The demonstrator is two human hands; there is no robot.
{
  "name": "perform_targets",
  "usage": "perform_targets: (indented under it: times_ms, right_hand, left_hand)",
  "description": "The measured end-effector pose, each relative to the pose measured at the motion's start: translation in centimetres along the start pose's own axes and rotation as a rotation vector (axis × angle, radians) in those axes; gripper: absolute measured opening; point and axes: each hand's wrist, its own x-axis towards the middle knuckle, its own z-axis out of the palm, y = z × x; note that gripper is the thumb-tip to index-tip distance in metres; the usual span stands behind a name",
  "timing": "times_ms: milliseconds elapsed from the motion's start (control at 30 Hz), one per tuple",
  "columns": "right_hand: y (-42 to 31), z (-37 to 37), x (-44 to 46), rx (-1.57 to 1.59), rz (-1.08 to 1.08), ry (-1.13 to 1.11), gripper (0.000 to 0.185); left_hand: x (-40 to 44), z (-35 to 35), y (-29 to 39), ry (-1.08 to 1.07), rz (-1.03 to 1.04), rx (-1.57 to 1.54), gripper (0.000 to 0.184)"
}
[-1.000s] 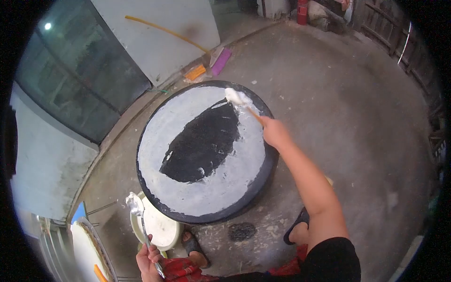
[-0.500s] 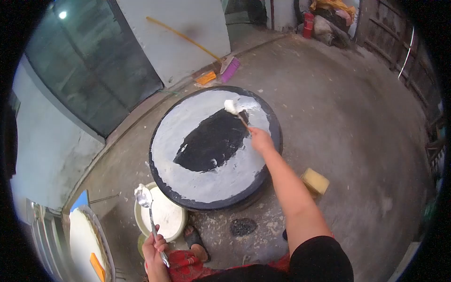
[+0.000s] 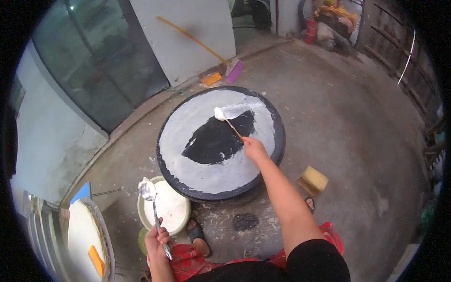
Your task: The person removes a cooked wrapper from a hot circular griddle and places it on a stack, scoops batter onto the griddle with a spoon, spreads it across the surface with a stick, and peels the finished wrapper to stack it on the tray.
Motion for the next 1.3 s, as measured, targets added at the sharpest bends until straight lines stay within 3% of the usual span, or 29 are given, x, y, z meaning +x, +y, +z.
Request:
perform_targets:
  times_ms: [133, 200, 367, 433, 467, 533, 633, 867, 967, 1000, 1067, 1100, 1167, 1200, 1267, 1300]
  right_hand:
    - [-3.0, -0.5, 0.4, -0.209, 0.128, 0.173, 0.025]
    - [-2.3, 0.7, 1.1, -0.207, -0.022, 0.057, 0.026]
    - [-0.9, -2.4, -0.8, -0.198, -0.137, -0.118, 0.028]
    - [-2.3, -3.8, -3.0, -0.248, 0.14, 0.213, 0.027]
    - [-1.1, -2.7, -2.9, -0.25, 0.144, 0.209, 0.027]
    - [0.4, 0.6, -1.9, -0.171, -0.094, 0.118, 0.027]
    - [-1.9, 2.1, -2.6, -0.209, -0.125, -0.04, 0.027]
    - [-4.2, 2.6, -2.0, -0.23, 0.008, 0.014, 0.025]
    - [-3.7, 1.2, -2.5, -0.323, -0.188, -0.189, 0.025]
    - [-4.5, -0.6, -3.4, -0.325, -0.189, -0.191, 0.025]
    - [-6.8, -3.9, -5.2, -0.321, 0.068, -0.232, 0.026]
    - [-4.8, -2.8, -4.1, -0.325, 0.066, -0.234, 0.026]
    - [0.6, 0.8, -1.9, -0.149, -0.12, 0.078, 0.025]
    - [0.2, 1.5, -2.5, -0.148, -0.117, 0.078, 0.025]
    - [-3.1, 3.7, -4.3, -0.234, -0.248, -0.133, 0.025]
    - [-4.8, 3.4, -5.2, -0.282, -0.207, -0.188, 0.025]
  left_hand:
    - [-0.5, -0.3, -0.3, -0.022, 0.035, 0.035, 0.028]
    - [-0.8, -0.2, -0.1, -0.02, 0.044, 0.037, 0.028]
    - [-0.7, -0.6, 0.2, 0.001, 0.04, 0.055, 0.027]
    - [-0.7, -0.6, 0.0, -0.004, 0.048, 0.063, 0.027]
    - [-0.8, -0.6, 0.0, -0.01, 0.056, 0.081, 0.027]
    - [-0.8, -0.4, 0.1, -0.018, 0.043, 0.08, 0.027]
    - [-1.0, -0.4, 0.1, -0.018, 0.023, 0.077, 0.027]
    - [-0.8, -1.1, 0.3, -0.023, 0.026, 0.059, 0.027]
    - [-1.1, -0.8, 0.2, 0.008, 0.046, 0.093, 0.029]
    - [-1.2, -0.9, 0.3, 0.009, 0.047, 0.091, 0.029]
    - [-1.1, -1.0, 0.4, 0.0, 0.05, 0.082, 0.03]
    - [-1.0, -1.1, 0.3, 0.001, 0.051, 0.078, 0.03]
    - [-1.2, -1.0, 0.2, -0.002, 0.098, 0.149, 0.03]
    - [-1.2, -1.0, 0.3, 0.0, 0.097, 0.152, 0.03]
    - [-1.2, -1.1, 0.6, -0.064, 0.016, 0.045, 0.027]
    - [-1.3, -1.2, 0.6, -0.059, 0.019, 0.043, 0.027]
